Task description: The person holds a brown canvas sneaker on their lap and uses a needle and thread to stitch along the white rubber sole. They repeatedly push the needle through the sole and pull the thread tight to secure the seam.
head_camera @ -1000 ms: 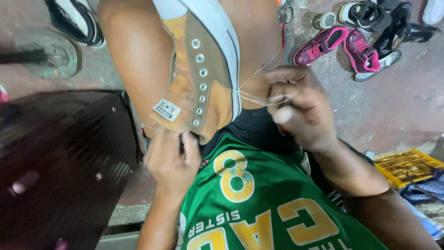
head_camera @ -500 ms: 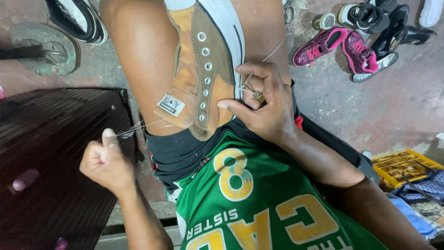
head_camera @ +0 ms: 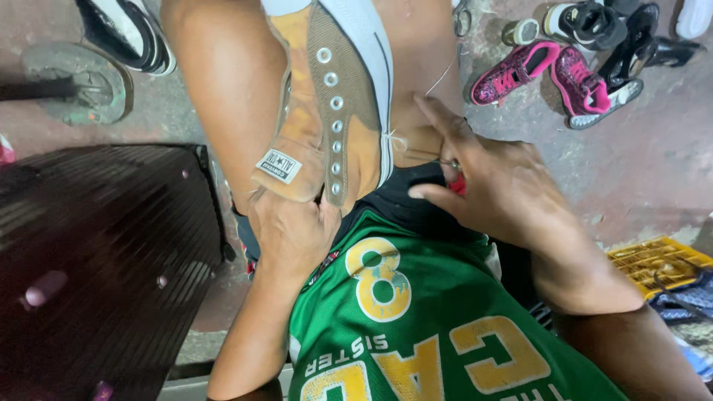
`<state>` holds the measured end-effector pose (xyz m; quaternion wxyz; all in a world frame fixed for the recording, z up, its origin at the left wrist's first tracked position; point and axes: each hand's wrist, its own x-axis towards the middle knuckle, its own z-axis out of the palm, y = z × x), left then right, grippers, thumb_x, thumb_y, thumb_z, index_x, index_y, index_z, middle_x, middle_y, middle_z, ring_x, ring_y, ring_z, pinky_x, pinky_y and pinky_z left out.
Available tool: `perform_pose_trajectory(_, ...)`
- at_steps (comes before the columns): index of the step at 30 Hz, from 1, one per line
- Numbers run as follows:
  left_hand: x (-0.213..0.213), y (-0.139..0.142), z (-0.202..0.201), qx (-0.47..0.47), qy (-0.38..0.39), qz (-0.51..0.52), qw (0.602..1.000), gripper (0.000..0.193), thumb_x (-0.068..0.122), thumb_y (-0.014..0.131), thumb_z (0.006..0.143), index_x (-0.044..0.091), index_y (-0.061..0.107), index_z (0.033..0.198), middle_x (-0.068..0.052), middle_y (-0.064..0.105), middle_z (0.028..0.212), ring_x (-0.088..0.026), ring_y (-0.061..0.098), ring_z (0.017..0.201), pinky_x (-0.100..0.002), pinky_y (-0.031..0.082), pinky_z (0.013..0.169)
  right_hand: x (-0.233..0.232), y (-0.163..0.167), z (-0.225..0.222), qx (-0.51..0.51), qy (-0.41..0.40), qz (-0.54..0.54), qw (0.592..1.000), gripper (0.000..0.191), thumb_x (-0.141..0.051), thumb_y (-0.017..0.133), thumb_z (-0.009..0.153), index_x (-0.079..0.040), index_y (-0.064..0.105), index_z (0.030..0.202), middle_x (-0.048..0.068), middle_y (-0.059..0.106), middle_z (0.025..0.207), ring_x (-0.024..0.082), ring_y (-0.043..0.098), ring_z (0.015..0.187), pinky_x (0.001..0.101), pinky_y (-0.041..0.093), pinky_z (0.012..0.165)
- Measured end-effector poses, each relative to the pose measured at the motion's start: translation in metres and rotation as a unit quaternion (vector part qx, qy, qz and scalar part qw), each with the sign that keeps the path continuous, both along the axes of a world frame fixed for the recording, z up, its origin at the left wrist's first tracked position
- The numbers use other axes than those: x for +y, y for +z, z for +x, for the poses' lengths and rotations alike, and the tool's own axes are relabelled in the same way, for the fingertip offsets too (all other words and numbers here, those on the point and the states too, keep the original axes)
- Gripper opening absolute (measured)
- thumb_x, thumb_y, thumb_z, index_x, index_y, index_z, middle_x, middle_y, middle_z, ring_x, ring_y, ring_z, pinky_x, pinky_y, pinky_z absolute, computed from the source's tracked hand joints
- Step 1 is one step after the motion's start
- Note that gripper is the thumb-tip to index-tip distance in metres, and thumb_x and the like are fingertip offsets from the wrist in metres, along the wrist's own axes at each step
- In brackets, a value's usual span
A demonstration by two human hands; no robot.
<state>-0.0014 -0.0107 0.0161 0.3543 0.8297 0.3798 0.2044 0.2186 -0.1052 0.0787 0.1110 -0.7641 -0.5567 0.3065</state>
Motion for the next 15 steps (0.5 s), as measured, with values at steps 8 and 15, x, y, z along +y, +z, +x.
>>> perform_pose_trajectory(8,-0.014,-0.014,-0.001,-0.104,0.065,-0.060,0.991,0.014,-0.001,0.064,0.089,-0.001,0.070,0.102,-0.016,0.067,0.087,-0.036,0.068,0.080,-0.043,0.052,0.074,0.001,-0.032,-0.010,0.073,-0.024,0.165,0.983,0.067,-0.028,0.088,0.091,-0.006,0.053,0.144,0.005,0.066,0.093,0.017,0.068,0.076,0.0311,0.056,0.066)
perform_pose_trajectory(15,-0.021,-0.021,-0.005,-0.119,0.099,-0.123,0.980,0.002,-0.001,0.064,0.091,-0.001,0.063,0.093,-0.015,0.062,0.081,-0.034,0.063,0.074,-0.043,0.050,0.072,0.005,-0.026,0.006,0.124,-0.010,0.117,0.985,0.019,-0.012,0.081,0.095,-0.003,0.065,0.092,0.005,0.065,0.083,0.016,0.060,0.064,0.0300,0.048,0.060)
